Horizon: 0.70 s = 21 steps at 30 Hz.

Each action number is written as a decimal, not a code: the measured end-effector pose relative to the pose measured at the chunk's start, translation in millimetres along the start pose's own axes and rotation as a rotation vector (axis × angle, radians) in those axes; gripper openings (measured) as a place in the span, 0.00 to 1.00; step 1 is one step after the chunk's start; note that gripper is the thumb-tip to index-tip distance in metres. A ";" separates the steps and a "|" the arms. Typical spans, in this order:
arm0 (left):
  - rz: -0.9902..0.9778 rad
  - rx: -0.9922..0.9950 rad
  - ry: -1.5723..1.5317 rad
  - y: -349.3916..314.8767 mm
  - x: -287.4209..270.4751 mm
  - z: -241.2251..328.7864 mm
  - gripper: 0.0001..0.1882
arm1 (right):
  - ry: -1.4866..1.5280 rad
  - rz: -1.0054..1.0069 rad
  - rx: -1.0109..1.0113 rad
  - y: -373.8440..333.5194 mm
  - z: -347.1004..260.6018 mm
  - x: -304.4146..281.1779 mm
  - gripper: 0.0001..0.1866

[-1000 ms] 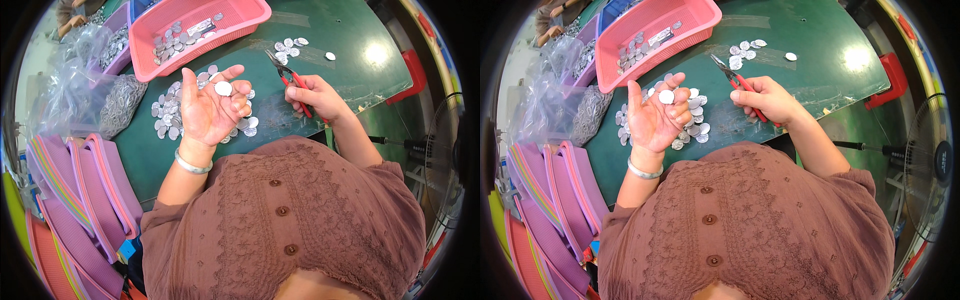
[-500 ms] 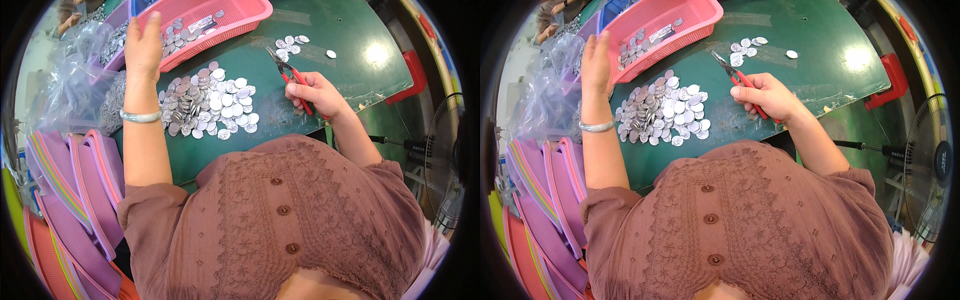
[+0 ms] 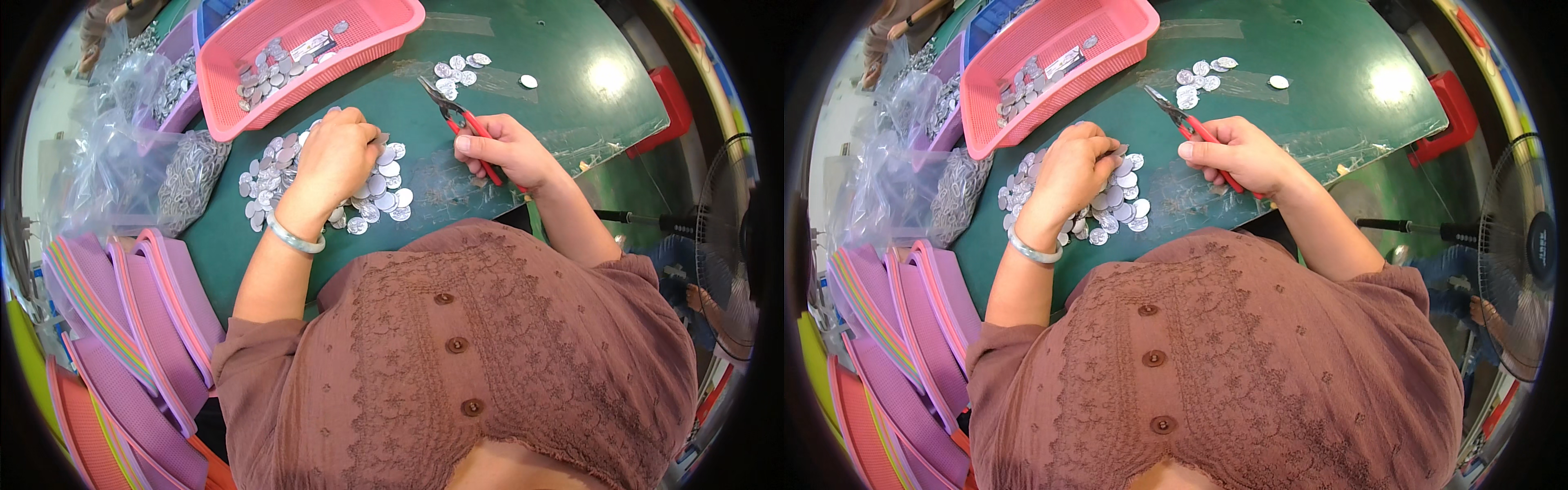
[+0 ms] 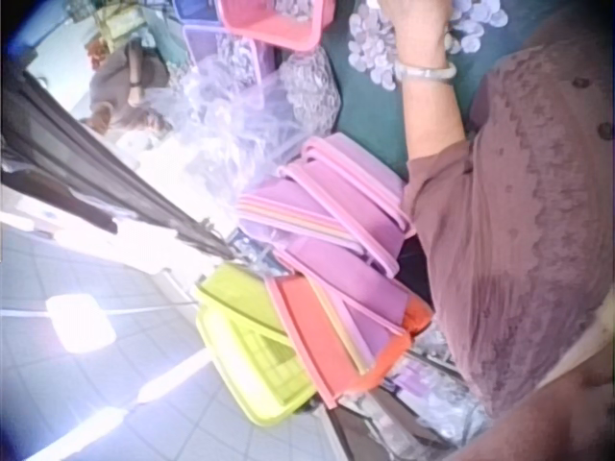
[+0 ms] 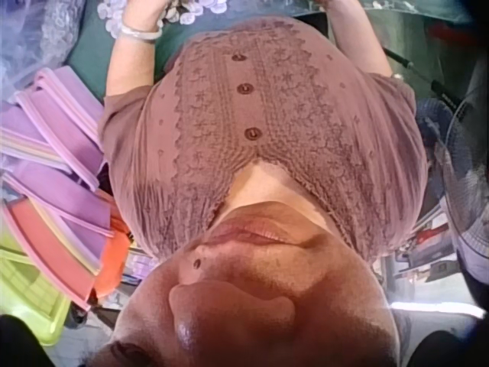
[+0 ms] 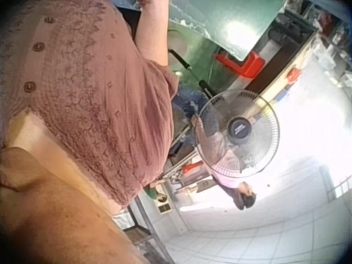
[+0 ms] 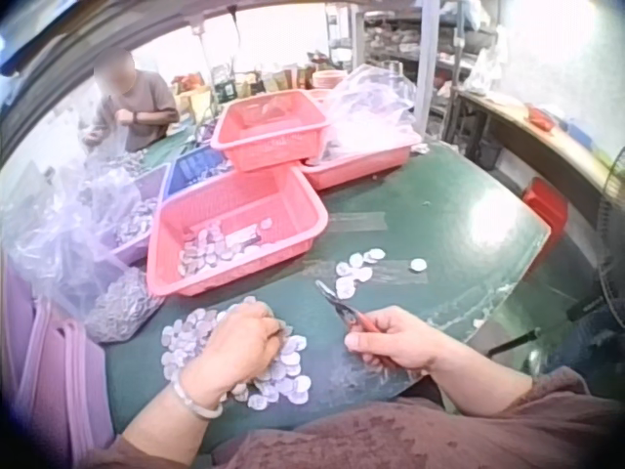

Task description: The person uses a pair of snips to trim small circular labels or components from a larger pile on a workbench, picking each one up individually and placing the trimmed items into a pink tray.

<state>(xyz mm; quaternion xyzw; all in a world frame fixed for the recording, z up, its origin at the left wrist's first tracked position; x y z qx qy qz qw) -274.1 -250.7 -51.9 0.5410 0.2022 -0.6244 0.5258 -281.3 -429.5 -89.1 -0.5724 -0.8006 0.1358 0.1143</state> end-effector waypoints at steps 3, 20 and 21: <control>0.057 -0.006 -0.024 0.6 2.6 -6.3 0.07 | 0.004 -0.003 -0.010 0.1 -0.9 0.5 0.16; 0.191 -0.857 -1.413 -22.1 7.5 -2.1 0.06 | -0.482 -0.024 -0.420 -9.2 -18.4 17.9 0.17; 0.196 -0.857 -1.406 -22.5 7.3 -2.7 0.06 | -0.512 -0.018 -0.433 -10.4 -21.1 18.2 0.17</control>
Point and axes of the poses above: each hand's wrist, its own y-axis towards the middle knuckle, its own x-axis out of the palm, z = x × y, the point moved 7 cm from there along y, towards the middle knuckle, and after that the axes turned 12 degrees about z, right-handed, at the moved point
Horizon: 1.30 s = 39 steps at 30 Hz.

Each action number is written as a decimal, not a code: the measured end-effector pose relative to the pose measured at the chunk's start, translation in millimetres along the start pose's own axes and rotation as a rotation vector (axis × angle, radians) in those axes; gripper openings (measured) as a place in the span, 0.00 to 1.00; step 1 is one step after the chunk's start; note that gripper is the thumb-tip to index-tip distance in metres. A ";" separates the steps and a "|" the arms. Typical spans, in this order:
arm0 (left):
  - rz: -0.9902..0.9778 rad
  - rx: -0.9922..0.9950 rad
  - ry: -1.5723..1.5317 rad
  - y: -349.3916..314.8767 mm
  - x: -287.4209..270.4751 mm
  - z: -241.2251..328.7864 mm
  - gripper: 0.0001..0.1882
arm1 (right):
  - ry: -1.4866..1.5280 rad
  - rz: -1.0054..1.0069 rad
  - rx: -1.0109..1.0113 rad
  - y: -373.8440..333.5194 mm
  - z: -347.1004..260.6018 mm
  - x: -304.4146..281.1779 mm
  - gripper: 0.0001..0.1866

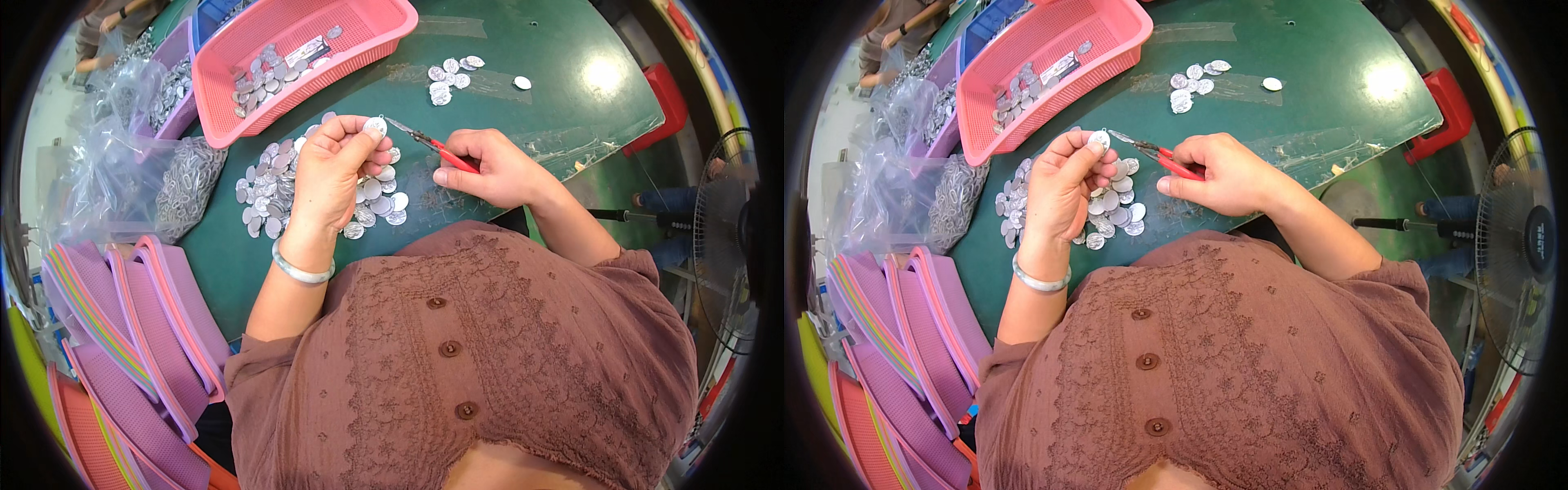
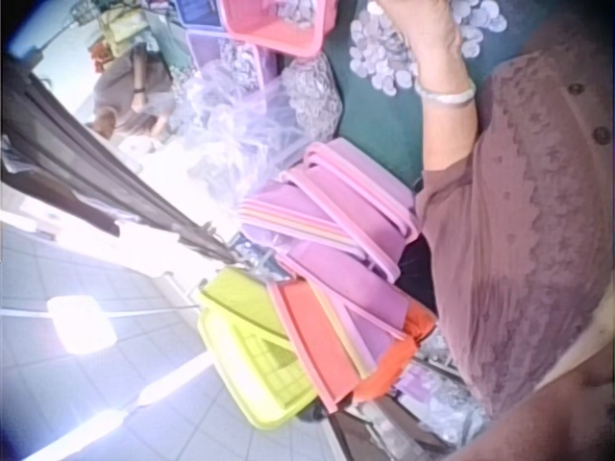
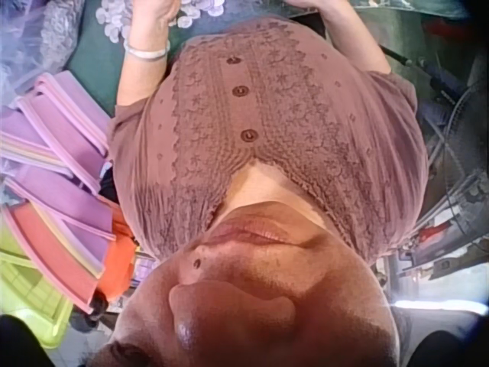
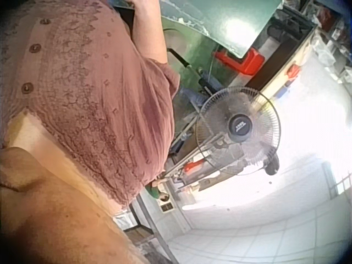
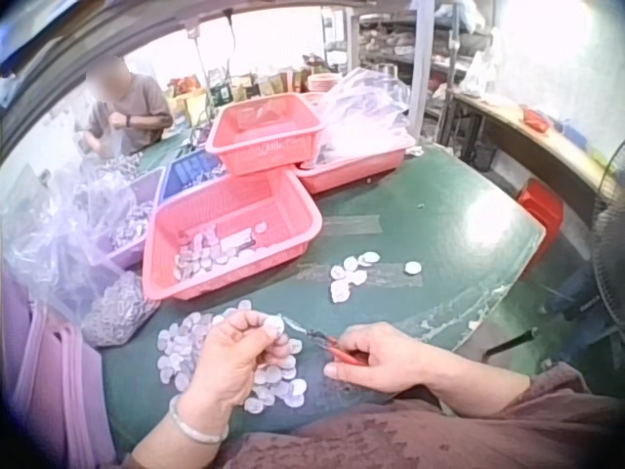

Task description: The person uses a pair of snips to trim small circular labels or components from a larger pile on a workbench, picking each one up individually and placing the trimmed items into a pink tray.

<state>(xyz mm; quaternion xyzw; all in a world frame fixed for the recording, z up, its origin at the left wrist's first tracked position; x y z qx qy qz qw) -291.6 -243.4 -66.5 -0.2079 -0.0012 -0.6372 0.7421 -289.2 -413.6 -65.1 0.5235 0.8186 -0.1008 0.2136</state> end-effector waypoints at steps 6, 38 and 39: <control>-0.011 0.028 0.040 -0.3 1.4 0.6 0.06 | -0.022 0.018 -0.039 -1.1 -5.4 -2.1 0.16; 0.023 0.038 0.095 -5.4 2.9 2.7 0.09 | -0.070 0.034 -0.076 -0.6 -9.9 -3.0 0.17; 0.025 0.038 0.099 -5.8 3.1 3.0 0.09 | -0.076 0.033 -0.075 -0.6 -9.4 -2.9 0.17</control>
Point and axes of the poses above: each hand's wrist, its own y-axis towards the middle knuckle, its own x-axis out of the palm, z = x × y, the point moved 7 cm from there along y, towards the middle knuckle, and after that the axes turned 12 degrees about z, right-handed, at the moved point
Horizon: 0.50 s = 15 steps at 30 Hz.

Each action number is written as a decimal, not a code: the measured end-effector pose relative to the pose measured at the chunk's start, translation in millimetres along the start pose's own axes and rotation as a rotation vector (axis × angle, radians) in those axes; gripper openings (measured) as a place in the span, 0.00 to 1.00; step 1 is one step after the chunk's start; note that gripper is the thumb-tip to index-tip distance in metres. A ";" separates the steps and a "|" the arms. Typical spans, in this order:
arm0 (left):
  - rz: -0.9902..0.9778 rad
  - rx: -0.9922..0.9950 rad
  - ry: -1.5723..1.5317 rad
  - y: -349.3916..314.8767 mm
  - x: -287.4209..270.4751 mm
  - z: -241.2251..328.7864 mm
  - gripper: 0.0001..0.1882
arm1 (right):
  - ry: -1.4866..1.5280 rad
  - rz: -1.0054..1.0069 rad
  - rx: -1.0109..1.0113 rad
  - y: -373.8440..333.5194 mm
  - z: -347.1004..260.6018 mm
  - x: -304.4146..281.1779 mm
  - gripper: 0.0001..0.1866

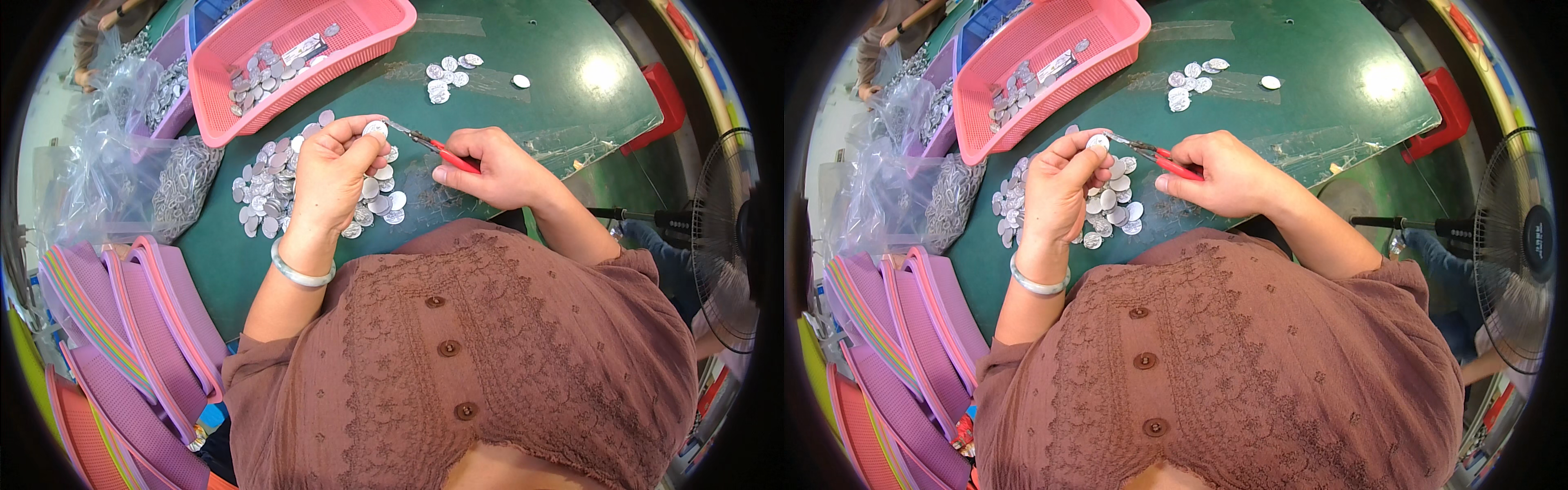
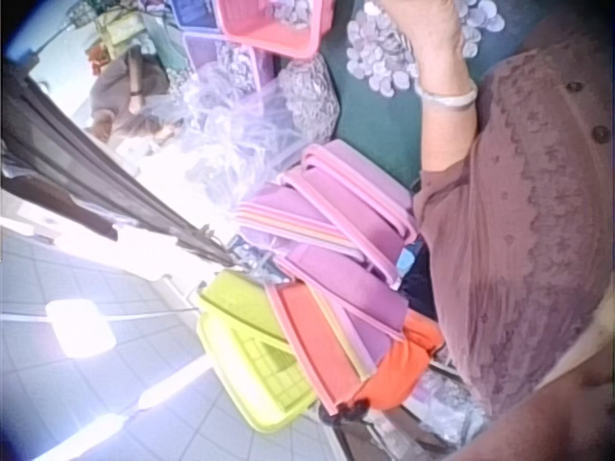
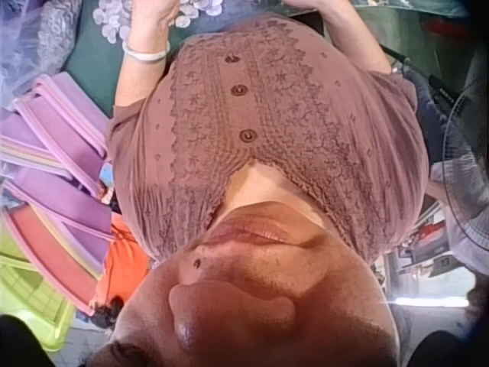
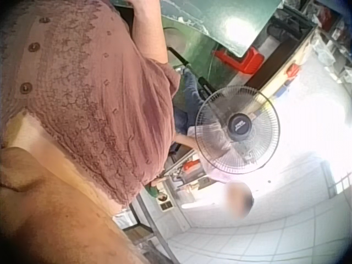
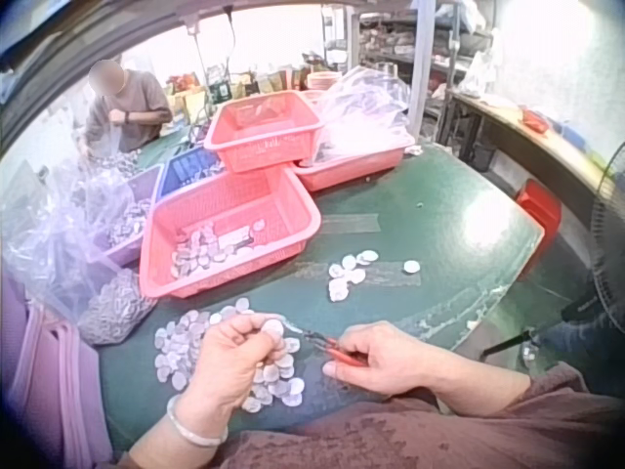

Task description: The person uses a pair of snips to trim small circular labels or components from a larger pile on a workbench, picking each one up individually and placing the trimmed items into a pink tray.

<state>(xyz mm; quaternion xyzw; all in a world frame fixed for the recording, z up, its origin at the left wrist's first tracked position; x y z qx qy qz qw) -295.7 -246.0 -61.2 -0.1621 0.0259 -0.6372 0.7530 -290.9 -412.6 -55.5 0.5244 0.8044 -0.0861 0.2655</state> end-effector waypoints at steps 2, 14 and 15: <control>0.006 -0.002 0.001 -0.5 0.3 0.0 0.09 | -0.008 -0.007 0.015 -0.2 0.7 0.1 0.17; -0.023 0.048 -0.027 -3.9 2.4 -0.3 0.10 | 0.184 -0.129 0.182 -5.5 8.8 5.7 0.14; -0.030 0.062 -0.037 -3.4 2.0 -2.0 0.10 | 0.221 -0.158 0.206 -5.9 10.5 7.2 0.14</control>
Point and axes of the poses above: each hand's wrist, its own y-axis towards the middle knuckle, its own x-axis out of the palm, z = x × y, the point moved 7 cm from there along y, towards the middle knuckle, and after that the axes turned 12 degrees about z, right-handed, at the moved point
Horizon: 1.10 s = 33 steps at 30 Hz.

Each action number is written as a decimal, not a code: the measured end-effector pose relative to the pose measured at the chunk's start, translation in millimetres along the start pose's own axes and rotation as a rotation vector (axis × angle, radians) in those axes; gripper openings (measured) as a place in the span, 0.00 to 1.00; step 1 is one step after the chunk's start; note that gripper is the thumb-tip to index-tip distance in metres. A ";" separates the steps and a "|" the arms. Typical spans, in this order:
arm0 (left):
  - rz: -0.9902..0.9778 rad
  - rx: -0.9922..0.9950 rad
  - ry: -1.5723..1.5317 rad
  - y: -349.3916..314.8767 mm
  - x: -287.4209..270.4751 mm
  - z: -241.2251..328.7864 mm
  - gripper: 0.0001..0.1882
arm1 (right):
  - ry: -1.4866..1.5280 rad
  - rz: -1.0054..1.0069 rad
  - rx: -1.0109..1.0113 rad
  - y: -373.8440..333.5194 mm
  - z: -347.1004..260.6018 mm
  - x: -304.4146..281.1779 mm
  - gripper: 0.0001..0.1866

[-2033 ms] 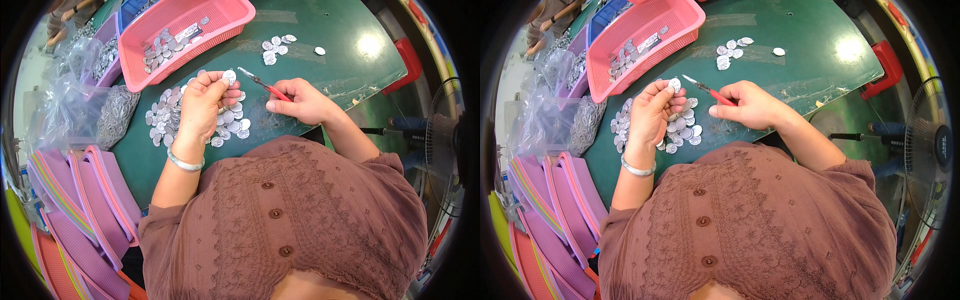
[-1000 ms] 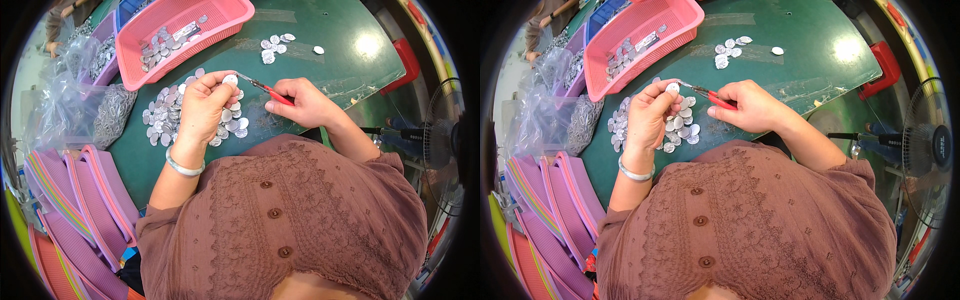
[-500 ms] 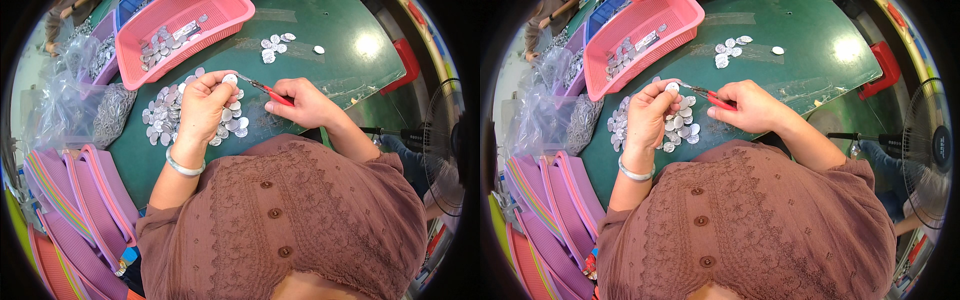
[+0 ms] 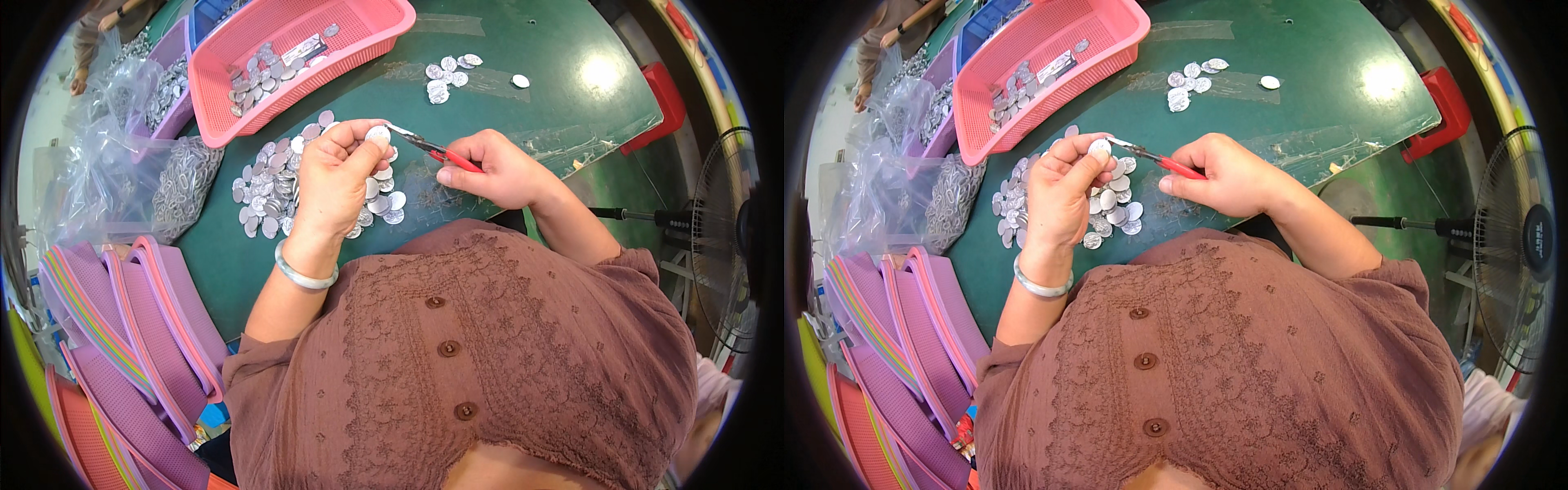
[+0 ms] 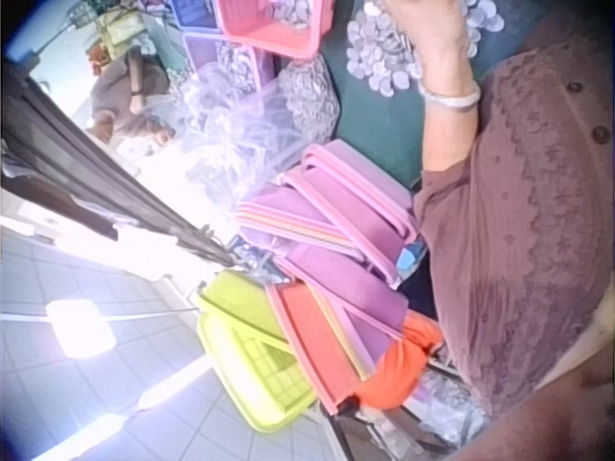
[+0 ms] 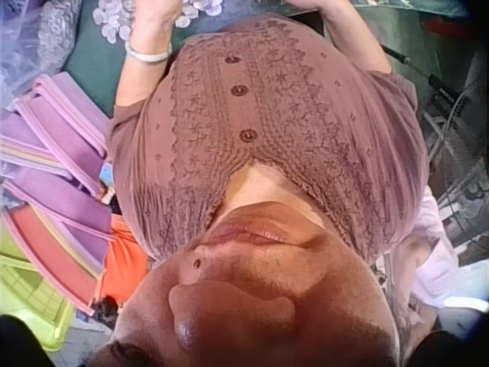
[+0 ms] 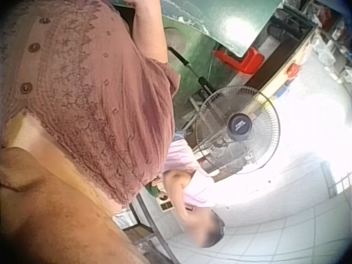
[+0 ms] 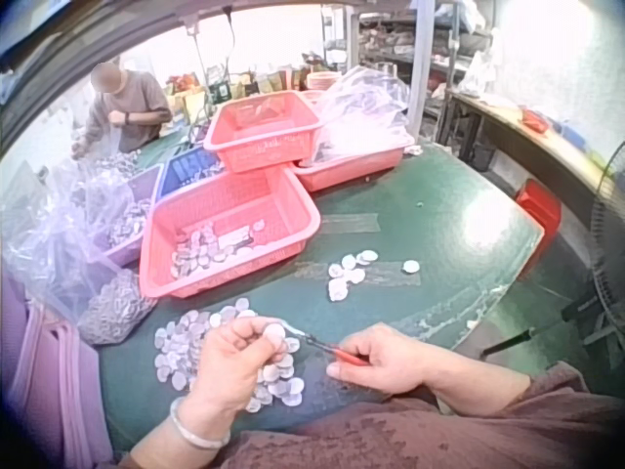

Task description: The person uses a pair of snips to trim small circular labels or components from a larger pile on a workbench, picking each one up individually and placing the trimmed items into a pink tray.

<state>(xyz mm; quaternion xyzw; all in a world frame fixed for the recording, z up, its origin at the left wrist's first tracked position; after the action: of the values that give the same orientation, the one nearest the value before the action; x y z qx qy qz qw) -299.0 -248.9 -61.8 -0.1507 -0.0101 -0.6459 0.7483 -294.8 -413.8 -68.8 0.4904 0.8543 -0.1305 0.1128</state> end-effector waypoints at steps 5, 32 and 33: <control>0.006 -0.003 -0.038 0.0 -0.3 -3.6 0.09 | 0.076 -0.024 0.039 -0.1 0.1 0.3 0.13; -0.094 -0.142 -0.311 7.5 -6.7 1.2 0.20 | 0.242 0.143 0.207 8.1 22.6 -15.4 0.16; -0.089 -0.138 -0.301 7.5 -6.2 1.8 0.20 | 0.253 0.146 0.212 8.3 22.9 -15.5 0.16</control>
<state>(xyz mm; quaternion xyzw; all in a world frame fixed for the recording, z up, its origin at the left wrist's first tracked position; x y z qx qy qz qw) -292.5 -241.6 -62.9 -0.2960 -0.0845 -0.6479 0.6968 -278.5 -429.9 -86.4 0.5729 0.8051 -0.1486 -0.0388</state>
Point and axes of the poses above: each hand's wrist, its own y-axis towards the middle knuckle, its own x-axis out of the palm, z = x × y, the point moved 7 cm from there along y, towards the middle knuckle, and after that the axes turned 12 degrees about z, right-handed, at the moved point
